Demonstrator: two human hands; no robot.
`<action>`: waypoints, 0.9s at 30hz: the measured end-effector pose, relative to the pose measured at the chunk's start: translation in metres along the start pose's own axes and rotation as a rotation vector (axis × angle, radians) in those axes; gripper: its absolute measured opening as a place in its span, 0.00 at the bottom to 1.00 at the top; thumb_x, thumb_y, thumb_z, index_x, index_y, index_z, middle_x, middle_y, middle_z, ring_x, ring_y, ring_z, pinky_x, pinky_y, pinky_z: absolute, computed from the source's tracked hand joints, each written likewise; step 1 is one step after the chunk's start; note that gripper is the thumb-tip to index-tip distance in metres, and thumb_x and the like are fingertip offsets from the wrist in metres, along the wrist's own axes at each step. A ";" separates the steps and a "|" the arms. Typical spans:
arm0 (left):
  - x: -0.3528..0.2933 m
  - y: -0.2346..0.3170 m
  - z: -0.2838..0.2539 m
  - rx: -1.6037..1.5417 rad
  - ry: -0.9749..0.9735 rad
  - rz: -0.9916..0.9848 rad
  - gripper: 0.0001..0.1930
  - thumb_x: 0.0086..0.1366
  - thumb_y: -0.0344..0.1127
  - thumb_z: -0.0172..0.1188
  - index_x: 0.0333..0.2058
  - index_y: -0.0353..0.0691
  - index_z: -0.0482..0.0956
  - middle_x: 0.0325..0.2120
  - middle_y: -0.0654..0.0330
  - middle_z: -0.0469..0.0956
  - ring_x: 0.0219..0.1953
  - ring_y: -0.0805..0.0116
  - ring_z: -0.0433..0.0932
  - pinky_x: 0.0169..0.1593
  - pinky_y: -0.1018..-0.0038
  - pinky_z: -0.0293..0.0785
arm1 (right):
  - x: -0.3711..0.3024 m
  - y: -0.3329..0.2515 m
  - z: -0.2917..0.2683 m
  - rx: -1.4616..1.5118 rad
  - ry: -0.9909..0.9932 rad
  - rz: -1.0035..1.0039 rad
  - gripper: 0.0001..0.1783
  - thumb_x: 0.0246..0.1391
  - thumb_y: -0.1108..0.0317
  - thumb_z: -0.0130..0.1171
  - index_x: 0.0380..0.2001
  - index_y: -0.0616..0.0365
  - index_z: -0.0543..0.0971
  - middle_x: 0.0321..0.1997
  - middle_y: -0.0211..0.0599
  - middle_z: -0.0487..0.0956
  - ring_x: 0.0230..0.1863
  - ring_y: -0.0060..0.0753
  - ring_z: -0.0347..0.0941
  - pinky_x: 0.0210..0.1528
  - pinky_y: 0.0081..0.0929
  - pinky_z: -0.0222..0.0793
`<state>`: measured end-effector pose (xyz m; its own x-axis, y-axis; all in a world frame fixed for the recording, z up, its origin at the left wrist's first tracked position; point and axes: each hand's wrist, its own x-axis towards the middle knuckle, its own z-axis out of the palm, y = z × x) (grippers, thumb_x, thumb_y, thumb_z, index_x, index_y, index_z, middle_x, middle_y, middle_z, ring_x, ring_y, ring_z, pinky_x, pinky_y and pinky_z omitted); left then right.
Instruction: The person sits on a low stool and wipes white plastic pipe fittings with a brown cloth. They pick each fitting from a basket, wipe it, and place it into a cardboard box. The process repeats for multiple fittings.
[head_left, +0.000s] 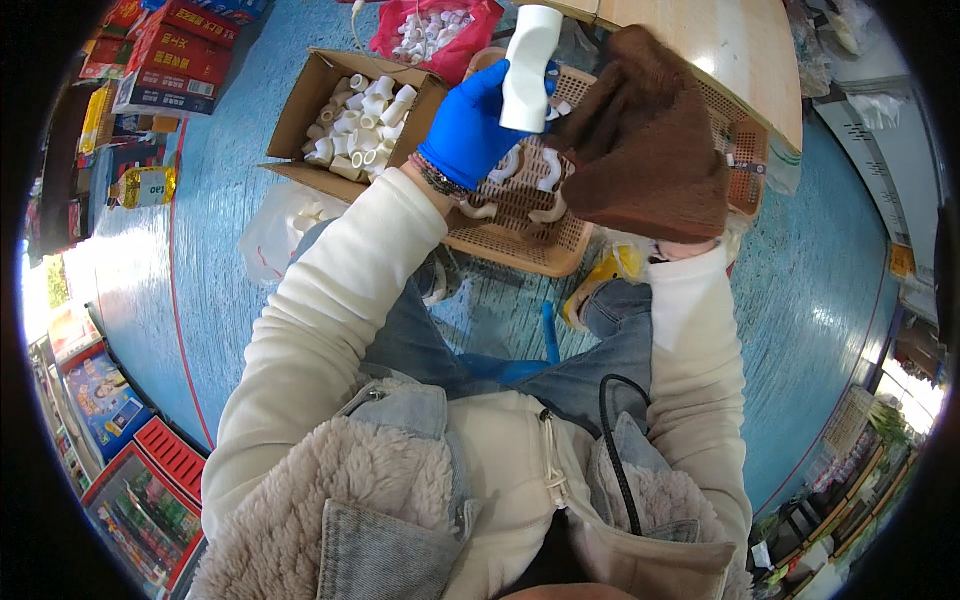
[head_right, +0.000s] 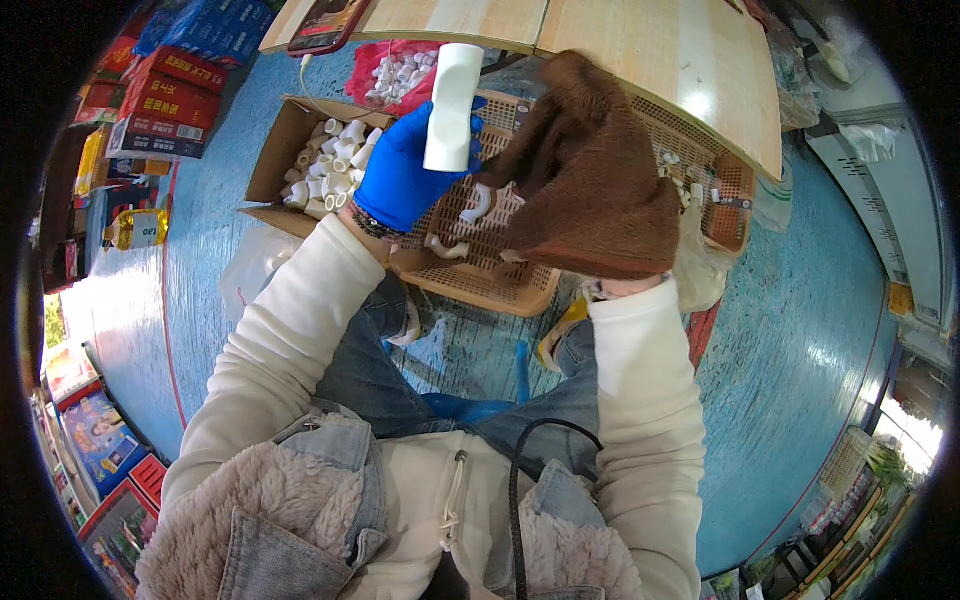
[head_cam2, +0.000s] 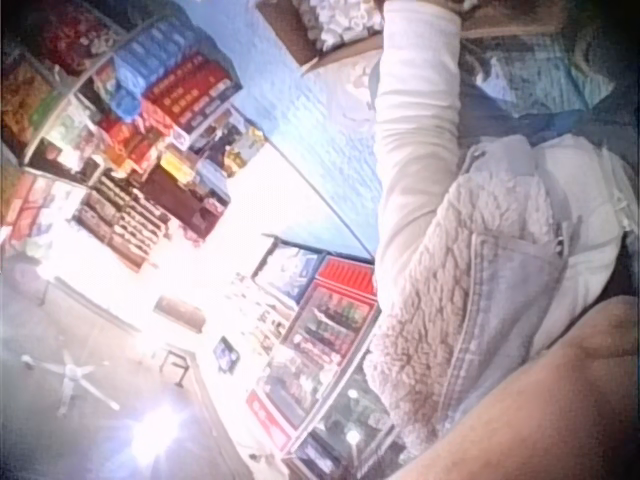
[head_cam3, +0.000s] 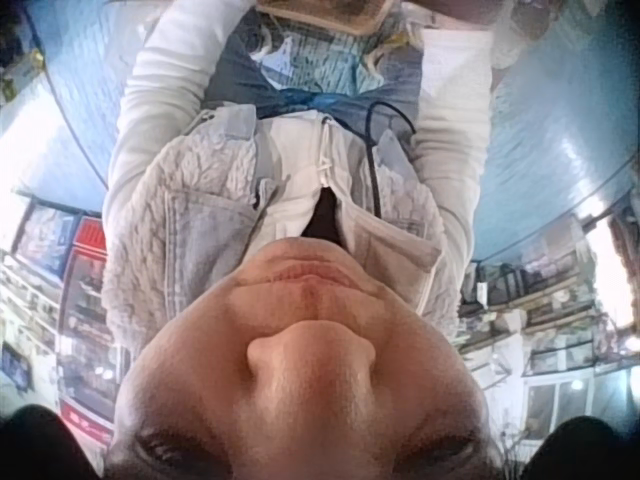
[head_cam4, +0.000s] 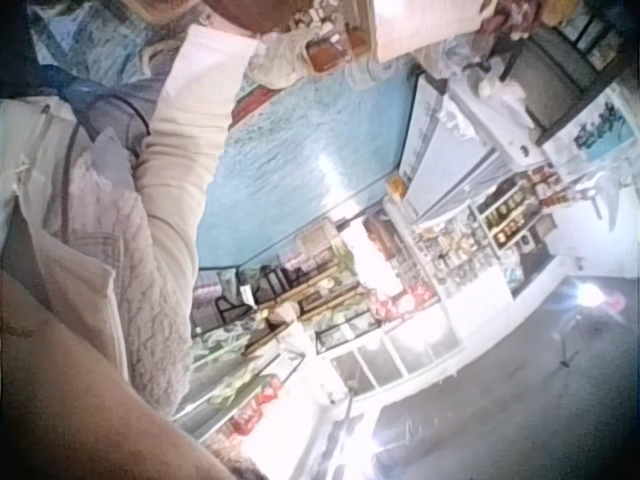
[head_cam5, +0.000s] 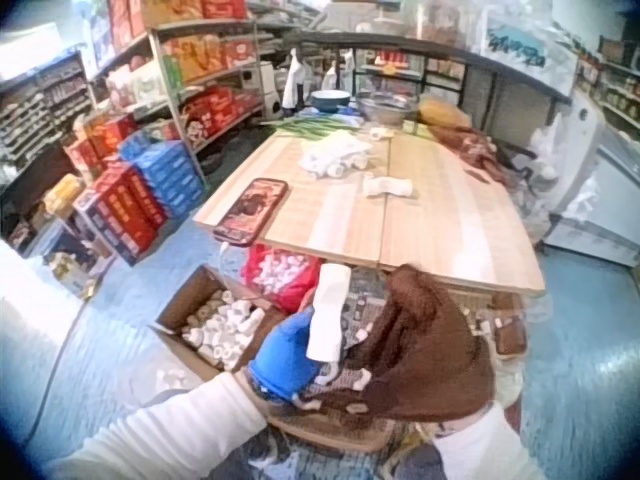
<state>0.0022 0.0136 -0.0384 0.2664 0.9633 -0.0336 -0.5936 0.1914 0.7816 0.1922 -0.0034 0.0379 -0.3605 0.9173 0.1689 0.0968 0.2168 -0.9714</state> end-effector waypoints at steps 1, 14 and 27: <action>0.000 0.001 -0.002 -0.028 -0.029 -0.019 0.19 0.64 0.40 0.49 0.50 0.35 0.66 0.37 0.56 0.74 0.34 0.65 0.74 0.34 0.72 0.72 | 0.000 0.003 -0.003 0.019 -0.027 -0.062 0.34 0.35 0.80 0.58 0.52 0.62 0.62 0.39 0.37 0.75 0.38 0.29 0.73 0.35 0.22 0.71; -0.012 -0.024 0.029 -0.187 0.016 -0.171 0.17 0.67 0.37 0.41 0.53 0.40 0.64 0.46 0.57 0.70 0.48 0.69 0.69 0.50 0.72 0.68 | -0.015 0.007 0.032 -1.132 -0.173 -0.352 0.23 0.36 0.60 0.61 0.37 0.60 0.72 0.34 0.51 0.76 0.34 0.49 0.75 0.36 0.33 0.73; -0.029 -0.024 0.046 0.264 0.075 -0.116 0.18 0.63 0.36 0.46 0.52 0.39 0.65 0.45 0.55 0.72 0.46 0.64 0.72 0.48 0.71 0.69 | -0.029 0.083 0.018 -0.243 0.191 -0.093 0.31 0.38 0.60 0.64 0.50 0.45 0.70 0.52 0.37 0.70 0.52 0.41 0.66 0.50 0.32 0.65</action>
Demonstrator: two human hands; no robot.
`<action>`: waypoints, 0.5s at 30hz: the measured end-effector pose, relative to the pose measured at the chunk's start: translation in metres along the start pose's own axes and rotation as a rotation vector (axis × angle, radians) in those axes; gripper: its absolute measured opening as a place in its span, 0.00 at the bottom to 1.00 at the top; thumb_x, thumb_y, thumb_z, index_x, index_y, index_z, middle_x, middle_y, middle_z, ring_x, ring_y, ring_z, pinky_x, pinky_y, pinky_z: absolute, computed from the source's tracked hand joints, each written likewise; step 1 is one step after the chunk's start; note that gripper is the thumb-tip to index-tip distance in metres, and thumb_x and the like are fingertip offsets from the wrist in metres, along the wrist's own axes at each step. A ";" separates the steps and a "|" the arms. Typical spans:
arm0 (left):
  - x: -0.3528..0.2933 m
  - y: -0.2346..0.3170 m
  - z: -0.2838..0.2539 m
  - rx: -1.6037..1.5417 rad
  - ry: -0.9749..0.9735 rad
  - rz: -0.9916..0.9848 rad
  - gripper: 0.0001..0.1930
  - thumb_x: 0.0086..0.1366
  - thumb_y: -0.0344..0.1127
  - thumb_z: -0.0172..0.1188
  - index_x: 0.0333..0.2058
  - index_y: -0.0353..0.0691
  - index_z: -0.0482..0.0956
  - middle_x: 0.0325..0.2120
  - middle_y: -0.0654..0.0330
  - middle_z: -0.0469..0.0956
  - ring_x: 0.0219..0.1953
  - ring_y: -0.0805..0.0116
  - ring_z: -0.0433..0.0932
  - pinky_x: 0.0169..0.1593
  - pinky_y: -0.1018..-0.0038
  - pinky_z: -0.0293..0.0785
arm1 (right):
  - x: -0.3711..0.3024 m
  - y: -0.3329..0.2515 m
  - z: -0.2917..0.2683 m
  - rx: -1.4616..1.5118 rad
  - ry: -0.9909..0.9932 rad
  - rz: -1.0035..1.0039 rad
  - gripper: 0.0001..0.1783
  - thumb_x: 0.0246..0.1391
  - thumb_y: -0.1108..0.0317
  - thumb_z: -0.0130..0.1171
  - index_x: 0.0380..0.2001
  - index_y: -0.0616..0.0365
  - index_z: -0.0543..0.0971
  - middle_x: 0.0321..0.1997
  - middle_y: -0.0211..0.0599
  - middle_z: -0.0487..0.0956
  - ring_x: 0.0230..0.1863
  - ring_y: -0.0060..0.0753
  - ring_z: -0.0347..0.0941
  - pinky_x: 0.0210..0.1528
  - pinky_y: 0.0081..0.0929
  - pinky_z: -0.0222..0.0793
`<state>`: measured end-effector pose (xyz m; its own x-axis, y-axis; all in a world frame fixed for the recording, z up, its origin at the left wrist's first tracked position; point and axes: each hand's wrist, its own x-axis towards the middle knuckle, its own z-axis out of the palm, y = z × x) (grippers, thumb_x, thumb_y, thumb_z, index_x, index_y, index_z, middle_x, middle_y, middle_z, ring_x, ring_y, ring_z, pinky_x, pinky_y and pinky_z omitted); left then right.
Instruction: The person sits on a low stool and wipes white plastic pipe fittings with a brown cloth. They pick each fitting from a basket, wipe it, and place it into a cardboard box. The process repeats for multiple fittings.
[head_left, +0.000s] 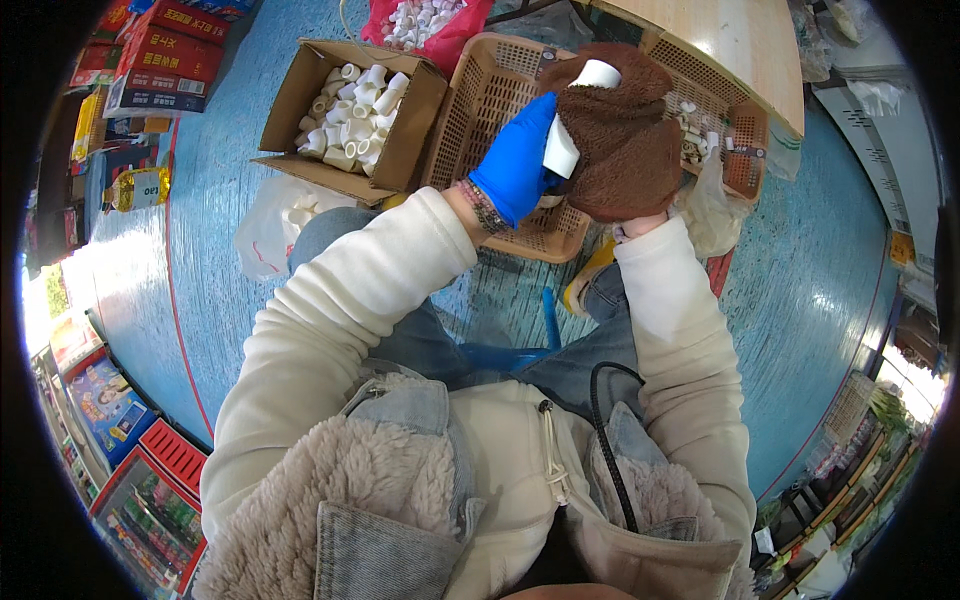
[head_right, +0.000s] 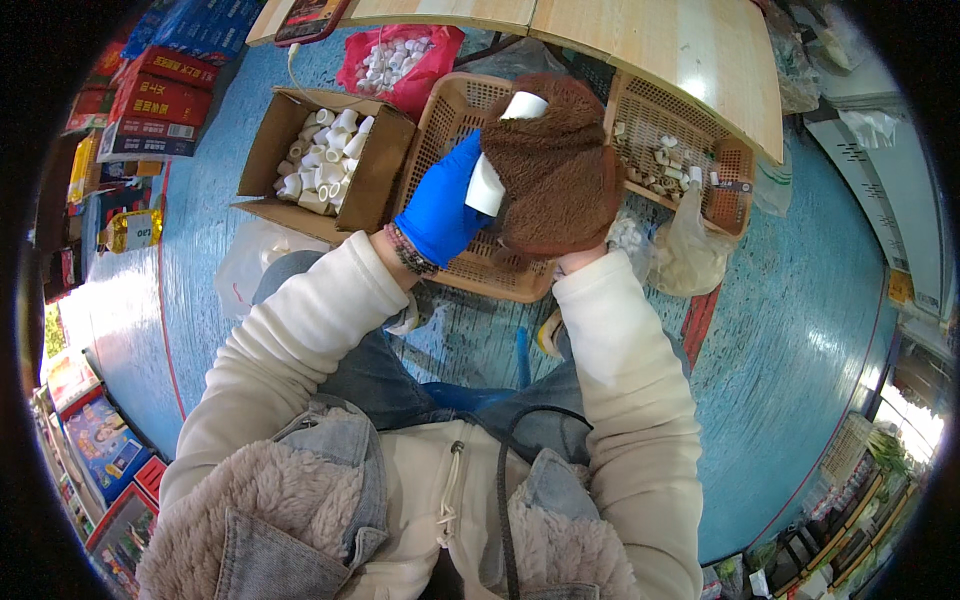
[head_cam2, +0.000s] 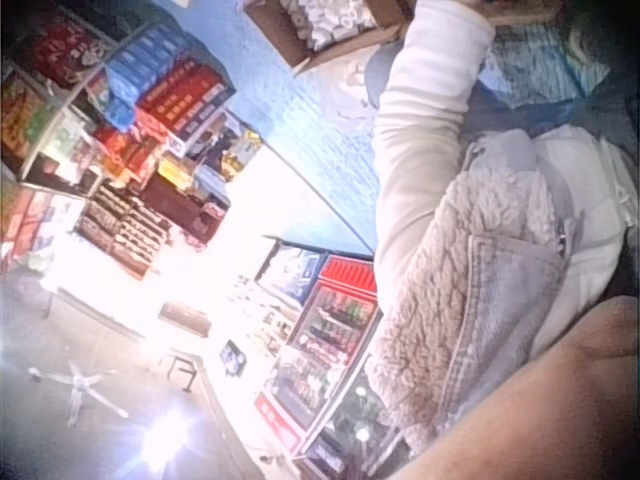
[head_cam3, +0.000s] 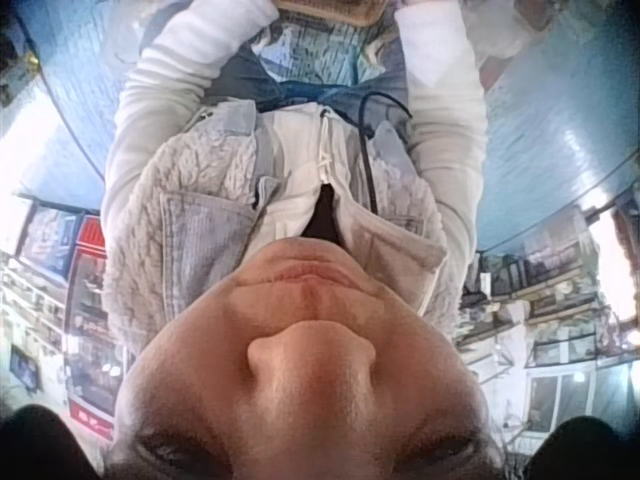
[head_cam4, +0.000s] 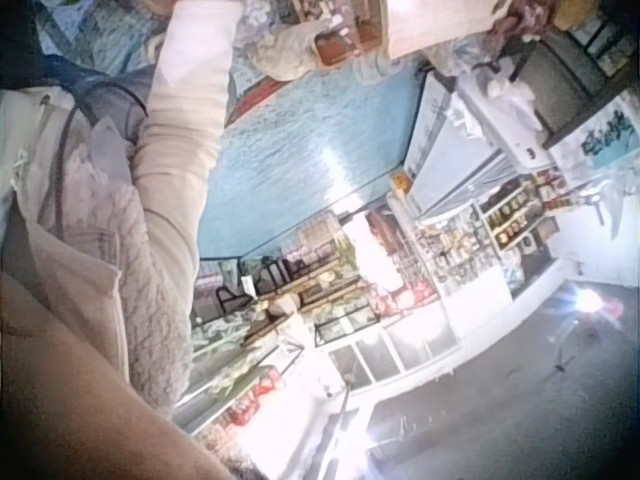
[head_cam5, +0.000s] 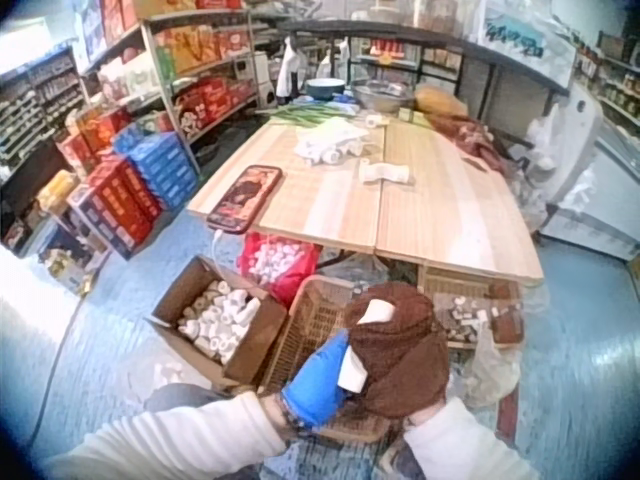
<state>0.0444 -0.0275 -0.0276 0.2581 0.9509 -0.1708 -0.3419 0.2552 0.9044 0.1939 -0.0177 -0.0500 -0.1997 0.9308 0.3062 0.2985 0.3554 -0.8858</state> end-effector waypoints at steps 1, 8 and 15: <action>0.000 0.001 0.001 -0.070 0.068 -0.159 0.22 0.59 0.33 0.52 0.53 0.37 0.64 0.45 0.52 0.72 0.47 0.60 0.72 0.48 0.70 0.69 | -0.004 0.009 0.004 0.380 0.075 0.223 0.30 0.42 0.61 0.63 0.52 0.44 0.69 0.56 0.35 0.67 0.57 0.38 0.62 0.54 0.30 0.62; -0.002 0.003 -0.019 0.742 -0.142 0.266 0.35 0.45 0.32 0.68 0.53 0.34 0.63 0.42 0.46 0.74 0.45 0.51 0.74 0.47 0.66 0.71 | 0.005 -0.007 -0.013 -0.567 0.006 -0.117 0.31 0.35 0.62 0.65 0.49 0.45 0.72 0.50 0.37 0.72 0.48 0.42 0.70 0.48 0.35 0.67; 0.020 0.010 -0.029 0.184 -0.042 0.283 0.21 0.62 0.41 0.52 0.51 0.38 0.66 0.40 0.50 0.73 0.43 0.62 0.73 0.48 0.71 0.68 | 0.018 -0.071 -0.002 -0.853 -0.271 -0.254 0.30 0.25 0.58 0.69 0.40 0.50 0.75 0.38 0.41 0.77 0.35 0.47 0.76 0.36 0.33 0.73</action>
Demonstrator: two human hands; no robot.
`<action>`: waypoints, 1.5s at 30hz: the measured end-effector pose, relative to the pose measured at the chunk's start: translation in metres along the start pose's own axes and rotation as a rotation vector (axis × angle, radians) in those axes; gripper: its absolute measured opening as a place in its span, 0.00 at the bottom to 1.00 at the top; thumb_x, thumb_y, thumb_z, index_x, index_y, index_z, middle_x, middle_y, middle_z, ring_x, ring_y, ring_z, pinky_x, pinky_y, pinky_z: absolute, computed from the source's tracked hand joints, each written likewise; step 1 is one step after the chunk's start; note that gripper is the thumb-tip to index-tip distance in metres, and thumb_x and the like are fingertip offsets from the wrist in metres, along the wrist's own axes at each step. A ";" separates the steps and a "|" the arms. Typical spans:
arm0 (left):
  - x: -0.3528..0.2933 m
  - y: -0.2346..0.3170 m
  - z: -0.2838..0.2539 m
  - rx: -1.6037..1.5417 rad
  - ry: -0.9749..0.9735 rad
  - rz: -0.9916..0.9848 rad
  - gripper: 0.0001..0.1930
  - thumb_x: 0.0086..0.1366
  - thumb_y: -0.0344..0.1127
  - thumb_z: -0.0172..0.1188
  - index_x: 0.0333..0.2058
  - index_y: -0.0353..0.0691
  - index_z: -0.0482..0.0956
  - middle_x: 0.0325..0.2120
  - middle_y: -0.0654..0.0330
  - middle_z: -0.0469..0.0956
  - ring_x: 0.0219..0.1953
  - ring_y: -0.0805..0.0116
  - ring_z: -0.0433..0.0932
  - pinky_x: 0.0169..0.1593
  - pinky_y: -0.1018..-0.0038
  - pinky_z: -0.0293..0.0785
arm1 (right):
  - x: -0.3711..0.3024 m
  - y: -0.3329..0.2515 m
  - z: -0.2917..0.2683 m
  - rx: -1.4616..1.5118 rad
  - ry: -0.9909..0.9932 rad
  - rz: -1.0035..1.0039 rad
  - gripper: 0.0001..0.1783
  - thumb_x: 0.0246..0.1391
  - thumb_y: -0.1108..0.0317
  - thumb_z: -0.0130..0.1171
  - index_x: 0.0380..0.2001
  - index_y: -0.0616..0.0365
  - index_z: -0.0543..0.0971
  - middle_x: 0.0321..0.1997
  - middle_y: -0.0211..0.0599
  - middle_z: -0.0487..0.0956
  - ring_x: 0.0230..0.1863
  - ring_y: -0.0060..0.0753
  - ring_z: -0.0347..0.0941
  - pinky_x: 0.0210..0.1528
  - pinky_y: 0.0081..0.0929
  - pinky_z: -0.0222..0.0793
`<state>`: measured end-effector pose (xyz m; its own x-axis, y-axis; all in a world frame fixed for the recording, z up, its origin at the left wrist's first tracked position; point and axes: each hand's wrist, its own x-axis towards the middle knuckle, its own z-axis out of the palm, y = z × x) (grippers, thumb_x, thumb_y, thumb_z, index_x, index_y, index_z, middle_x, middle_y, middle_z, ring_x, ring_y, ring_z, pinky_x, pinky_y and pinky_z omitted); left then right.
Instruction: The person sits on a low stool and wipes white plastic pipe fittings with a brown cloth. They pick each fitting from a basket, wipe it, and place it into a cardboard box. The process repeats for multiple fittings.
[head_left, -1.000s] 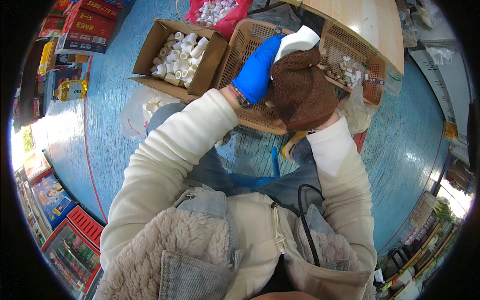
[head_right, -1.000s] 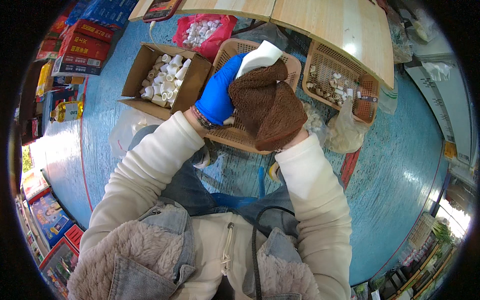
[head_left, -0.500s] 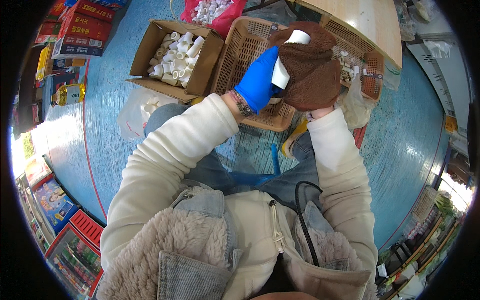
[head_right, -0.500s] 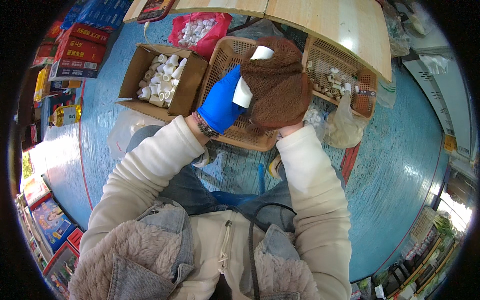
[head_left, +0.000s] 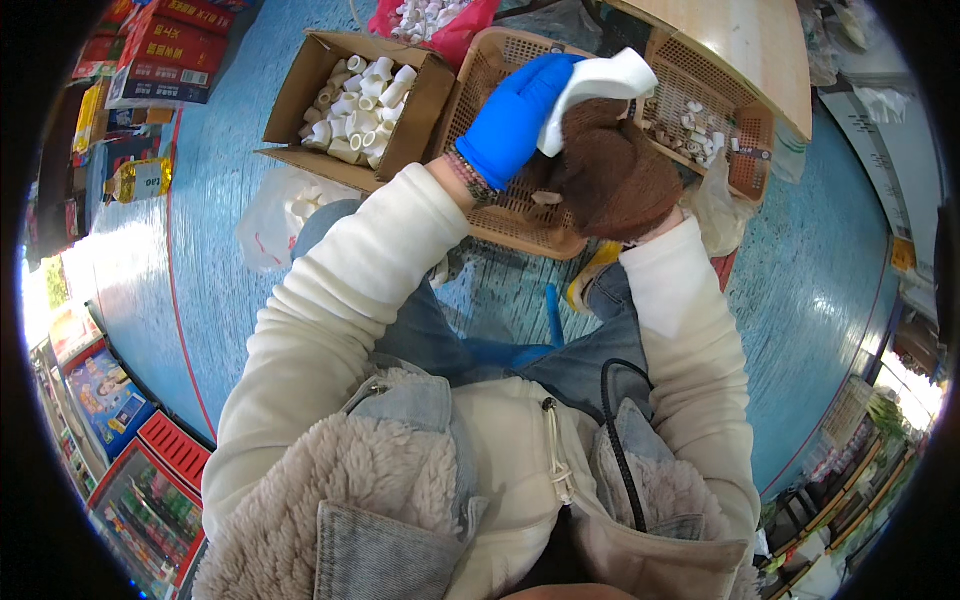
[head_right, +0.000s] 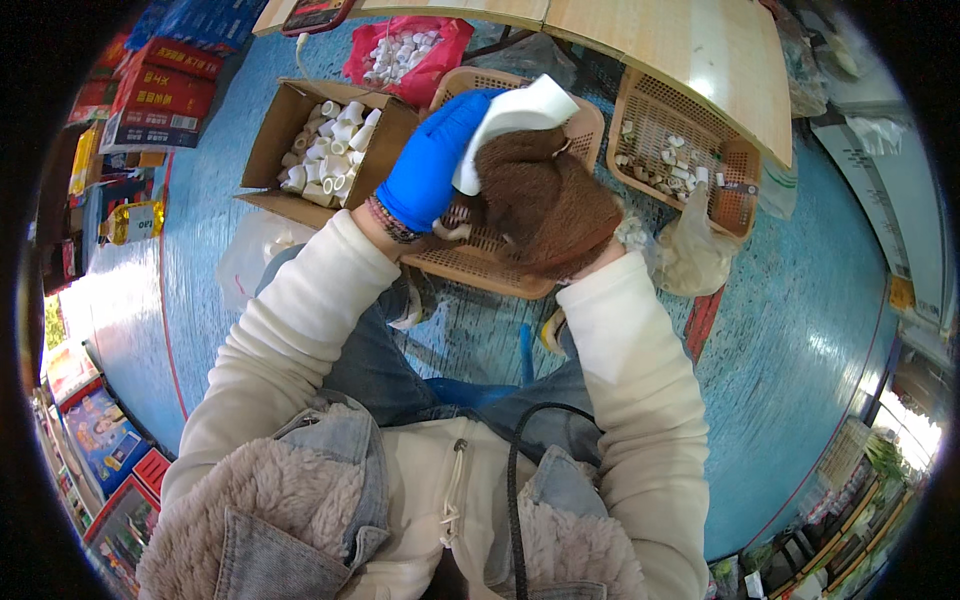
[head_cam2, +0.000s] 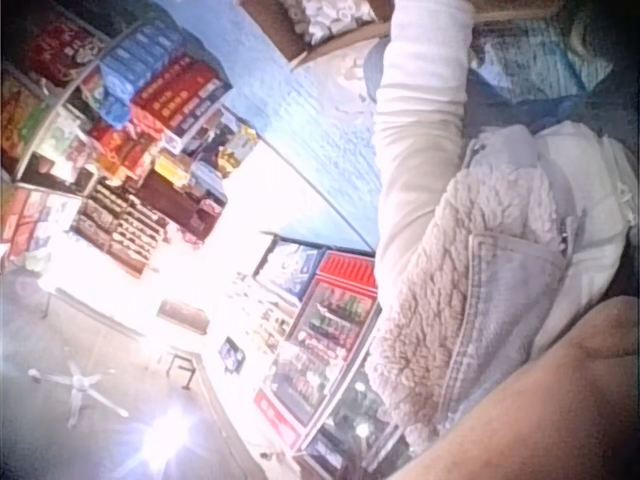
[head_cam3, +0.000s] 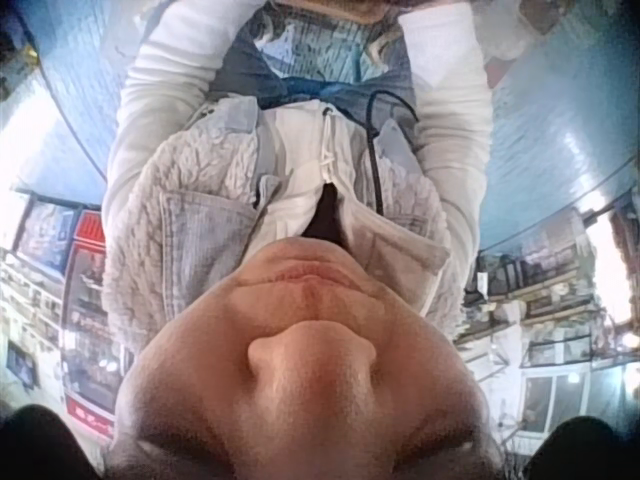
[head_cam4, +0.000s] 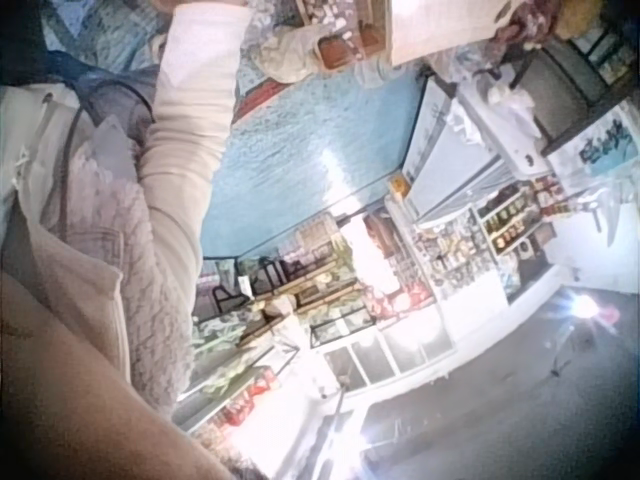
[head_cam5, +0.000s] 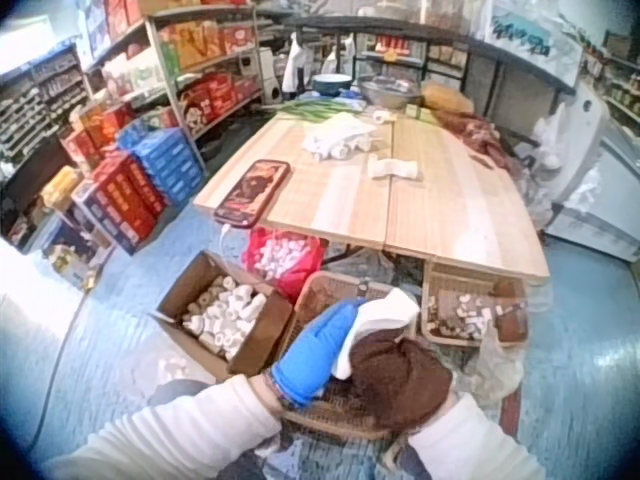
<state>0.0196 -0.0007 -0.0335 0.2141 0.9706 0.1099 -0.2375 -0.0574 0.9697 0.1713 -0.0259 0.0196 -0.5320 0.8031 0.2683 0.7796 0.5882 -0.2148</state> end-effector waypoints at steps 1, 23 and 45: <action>0.000 -0.003 0.003 -0.021 0.038 -0.119 0.20 0.64 0.42 0.50 0.50 0.37 0.67 0.40 0.51 0.73 0.42 0.64 0.72 0.48 0.72 0.67 | -0.002 0.000 -0.002 0.067 -0.091 0.050 0.29 0.27 0.58 0.68 0.39 0.50 0.75 0.38 0.41 0.77 0.36 0.48 0.75 0.38 0.33 0.73; -0.004 0.005 -0.016 -0.418 -0.346 -0.245 0.23 0.59 0.38 0.57 0.52 0.43 0.64 0.37 0.58 0.75 0.38 0.66 0.76 0.39 0.73 0.75 | -0.028 0.066 0.017 2.042 0.208 0.280 0.32 0.52 0.58 0.55 0.58 0.49 0.58 0.58 0.39 0.62 0.59 0.39 0.58 0.60 0.37 0.57; -0.010 0.006 -0.005 0.456 -0.171 0.056 0.22 0.57 0.34 0.59 0.50 0.40 0.67 0.40 0.57 0.76 0.44 0.64 0.75 0.48 0.69 0.71 | -0.015 0.006 -0.004 -0.091 0.152 -0.105 0.23 0.35 0.58 0.65 0.40 0.43 0.75 0.41 0.35 0.76 0.36 0.41 0.75 0.26 0.32 0.72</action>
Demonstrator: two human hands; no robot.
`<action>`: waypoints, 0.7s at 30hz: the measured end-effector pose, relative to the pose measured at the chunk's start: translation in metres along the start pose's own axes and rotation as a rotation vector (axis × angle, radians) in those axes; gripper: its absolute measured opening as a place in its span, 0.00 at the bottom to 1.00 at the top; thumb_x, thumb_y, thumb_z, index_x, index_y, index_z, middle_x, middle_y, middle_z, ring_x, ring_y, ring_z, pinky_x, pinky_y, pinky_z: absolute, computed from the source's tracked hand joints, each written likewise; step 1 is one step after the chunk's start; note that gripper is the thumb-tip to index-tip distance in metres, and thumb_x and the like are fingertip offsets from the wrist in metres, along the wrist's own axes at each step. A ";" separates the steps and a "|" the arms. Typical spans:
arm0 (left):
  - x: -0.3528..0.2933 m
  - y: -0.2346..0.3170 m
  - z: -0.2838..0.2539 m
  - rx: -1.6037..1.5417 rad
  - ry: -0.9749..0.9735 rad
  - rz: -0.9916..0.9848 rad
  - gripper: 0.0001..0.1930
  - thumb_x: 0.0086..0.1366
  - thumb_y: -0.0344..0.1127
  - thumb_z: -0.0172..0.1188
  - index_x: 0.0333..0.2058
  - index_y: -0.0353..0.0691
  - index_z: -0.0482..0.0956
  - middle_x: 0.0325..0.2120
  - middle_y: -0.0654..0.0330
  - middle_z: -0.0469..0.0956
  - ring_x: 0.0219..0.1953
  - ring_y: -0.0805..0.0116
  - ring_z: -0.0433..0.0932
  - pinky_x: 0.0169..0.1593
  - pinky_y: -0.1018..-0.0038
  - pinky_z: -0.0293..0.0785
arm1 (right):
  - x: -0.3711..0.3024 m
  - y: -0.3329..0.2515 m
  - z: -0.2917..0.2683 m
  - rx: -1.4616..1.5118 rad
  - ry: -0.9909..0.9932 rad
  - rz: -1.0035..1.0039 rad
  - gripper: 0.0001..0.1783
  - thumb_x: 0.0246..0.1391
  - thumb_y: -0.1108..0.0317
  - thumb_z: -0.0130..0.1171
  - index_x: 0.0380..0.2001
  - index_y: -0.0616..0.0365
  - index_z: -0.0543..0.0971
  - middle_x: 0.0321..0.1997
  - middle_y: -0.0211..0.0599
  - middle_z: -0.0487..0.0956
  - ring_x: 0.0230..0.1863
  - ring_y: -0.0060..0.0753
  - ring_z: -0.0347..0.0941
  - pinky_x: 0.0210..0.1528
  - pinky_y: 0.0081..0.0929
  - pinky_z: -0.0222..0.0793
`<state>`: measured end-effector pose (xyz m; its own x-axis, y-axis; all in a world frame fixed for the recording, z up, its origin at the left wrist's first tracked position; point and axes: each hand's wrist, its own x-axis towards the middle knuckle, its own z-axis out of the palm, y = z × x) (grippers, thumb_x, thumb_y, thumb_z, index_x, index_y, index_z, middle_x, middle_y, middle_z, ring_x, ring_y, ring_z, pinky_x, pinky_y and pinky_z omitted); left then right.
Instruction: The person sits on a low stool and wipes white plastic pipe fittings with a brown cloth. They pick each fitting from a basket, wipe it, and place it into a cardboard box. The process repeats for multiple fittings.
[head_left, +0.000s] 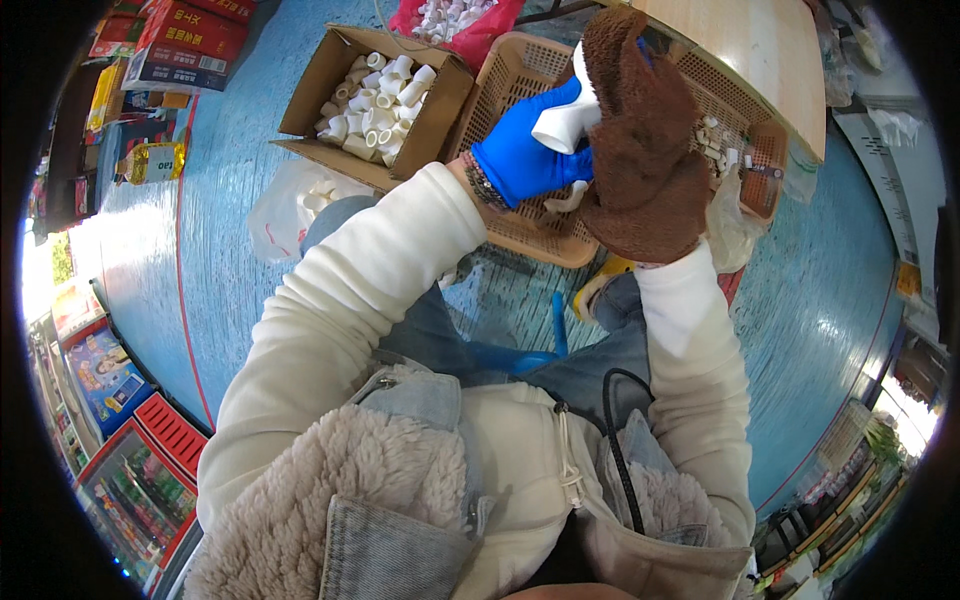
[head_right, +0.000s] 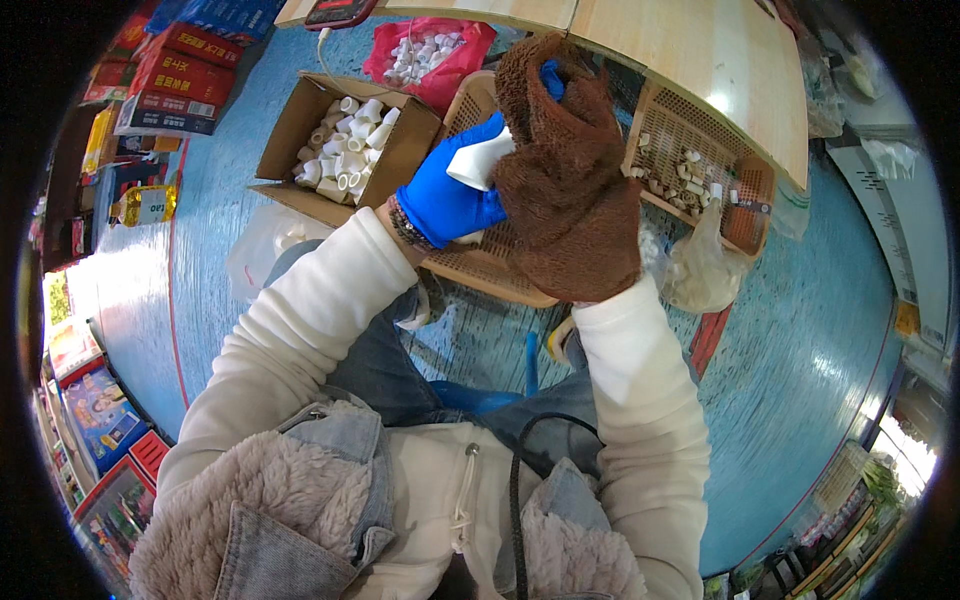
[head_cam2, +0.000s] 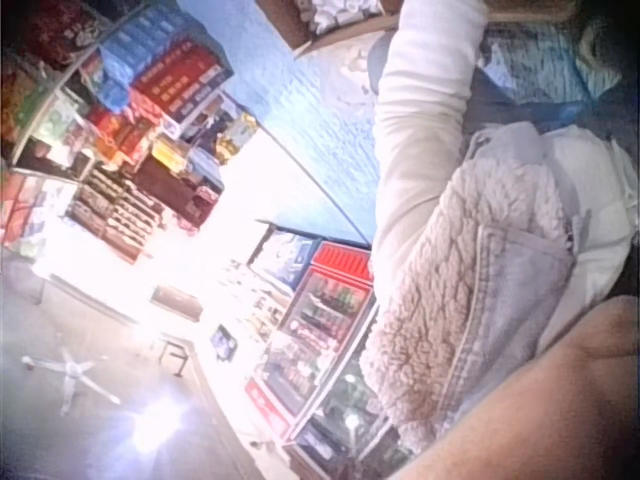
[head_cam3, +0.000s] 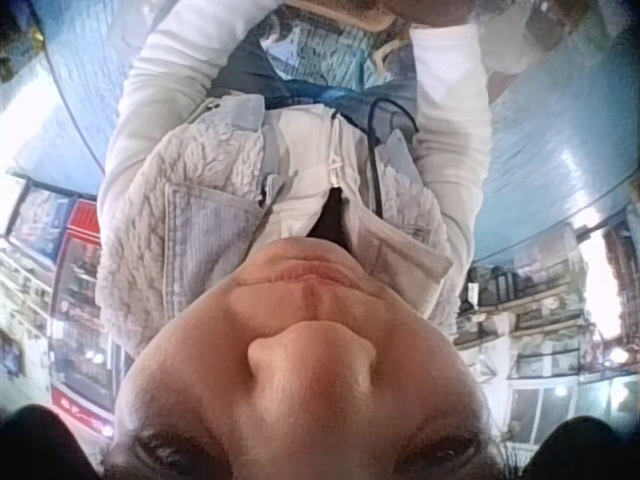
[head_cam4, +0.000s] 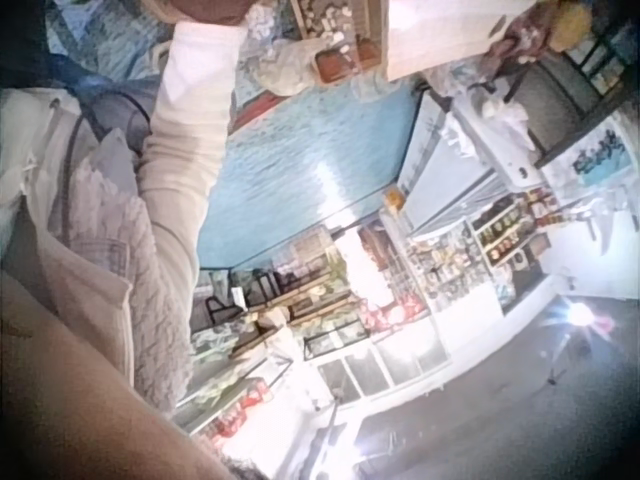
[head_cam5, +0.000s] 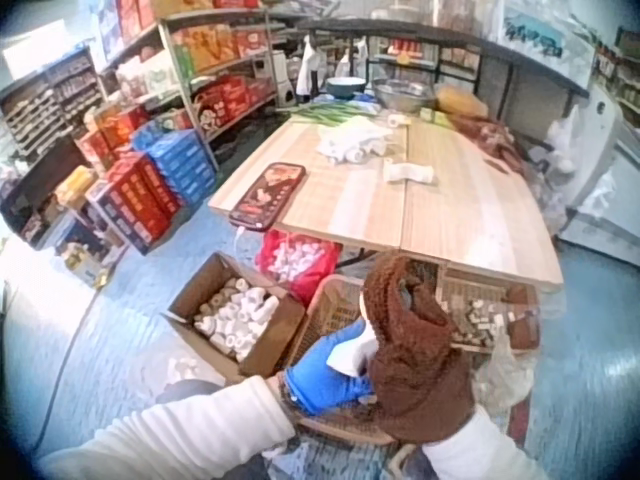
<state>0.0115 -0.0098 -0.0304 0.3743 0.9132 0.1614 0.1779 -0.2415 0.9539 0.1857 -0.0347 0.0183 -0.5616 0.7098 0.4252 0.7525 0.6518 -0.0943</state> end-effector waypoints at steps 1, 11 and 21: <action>0.002 -0.002 0.001 -0.019 0.000 -0.045 0.24 0.55 0.33 0.61 0.51 0.40 0.67 0.42 0.57 0.75 0.46 0.64 0.73 0.50 0.69 0.69 | -0.002 -0.005 0.006 0.157 -0.010 0.048 0.22 0.46 0.61 0.59 0.47 0.47 0.71 0.47 0.37 0.73 0.42 0.41 0.74 0.36 0.34 0.74; 0.025 -0.038 -0.030 -0.856 0.367 -0.302 0.17 0.66 0.46 0.46 0.44 0.40 0.67 0.32 0.57 0.74 0.34 0.62 0.73 0.37 0.72 0.72 | -0.003 0.003 0.020 0.617 0.085 0.233 0.30 0.37 0.69 0.61 0.50 0.46 0.70 0.50 0.39 0.71 0.47 0.44 0.71 0.39 0.34 0.73; 0.024 -0.022 -0.021 -1.288 0.352 -0.548 0.14 0.61 0.41 0.54 0.44 0.43 0.70 0.37 0.57 0.75 0.42 0.61 0.74 0.45 0.67 0.72 | 0.015 -0.013 0.021 0.501 0.178 0.130 0.29 0.36 0.71 0.62 0.48 0.46 0.71 0.49 0.40 0.70 0.45 0.48 0.70 0.34 0.34 0.72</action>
<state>-0.0025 0.0243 -0.0419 0.2561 0.8700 -0.4212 -0.7773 0.4444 0.4453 0.1599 -0.0270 0.0069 -0.3753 0.7653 0.5230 0.5318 0.6399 -0.5548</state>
